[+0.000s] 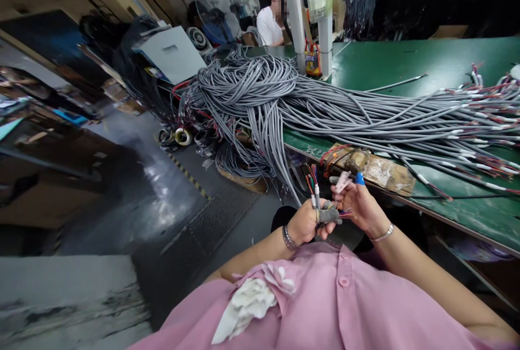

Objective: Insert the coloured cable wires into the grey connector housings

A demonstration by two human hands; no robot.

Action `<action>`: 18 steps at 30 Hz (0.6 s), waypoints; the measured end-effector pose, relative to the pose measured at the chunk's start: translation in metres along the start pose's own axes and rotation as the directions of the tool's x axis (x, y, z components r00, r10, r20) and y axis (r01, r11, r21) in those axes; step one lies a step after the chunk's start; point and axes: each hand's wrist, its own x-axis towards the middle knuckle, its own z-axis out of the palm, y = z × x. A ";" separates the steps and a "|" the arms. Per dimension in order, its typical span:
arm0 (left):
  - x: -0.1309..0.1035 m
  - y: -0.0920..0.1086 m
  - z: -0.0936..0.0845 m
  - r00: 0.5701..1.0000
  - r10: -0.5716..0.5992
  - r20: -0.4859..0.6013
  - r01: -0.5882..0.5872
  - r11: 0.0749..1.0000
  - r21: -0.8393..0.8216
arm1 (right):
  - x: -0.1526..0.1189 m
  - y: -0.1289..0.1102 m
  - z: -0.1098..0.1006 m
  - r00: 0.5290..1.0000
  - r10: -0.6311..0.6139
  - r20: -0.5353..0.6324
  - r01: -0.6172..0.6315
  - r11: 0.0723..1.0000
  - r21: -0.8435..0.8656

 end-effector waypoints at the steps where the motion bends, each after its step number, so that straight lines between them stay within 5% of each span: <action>1: -0.001 0.000 0.001 1.000 0.021 -0.017 -0.021 1.000 0.007 | -0.001 0.000 0.000 1.000 -0.005 -0.003 0.005 1.000 0.000; 8: 0.003 0.003 0.003 0.991 0.096 -0.094 -0.094 0.995 0.021 | -0.003 0.003 0.004 0.987 -0.141 -0.072 0.130 0.981 -0.140; 18: 0.015 0.000 0.002 0.991 0.100 -0.094 -0.101 0.995 -0.003 | 0.012 0.005 0.004 0.985 -0.112 -0.130 0.115 0.993 0.016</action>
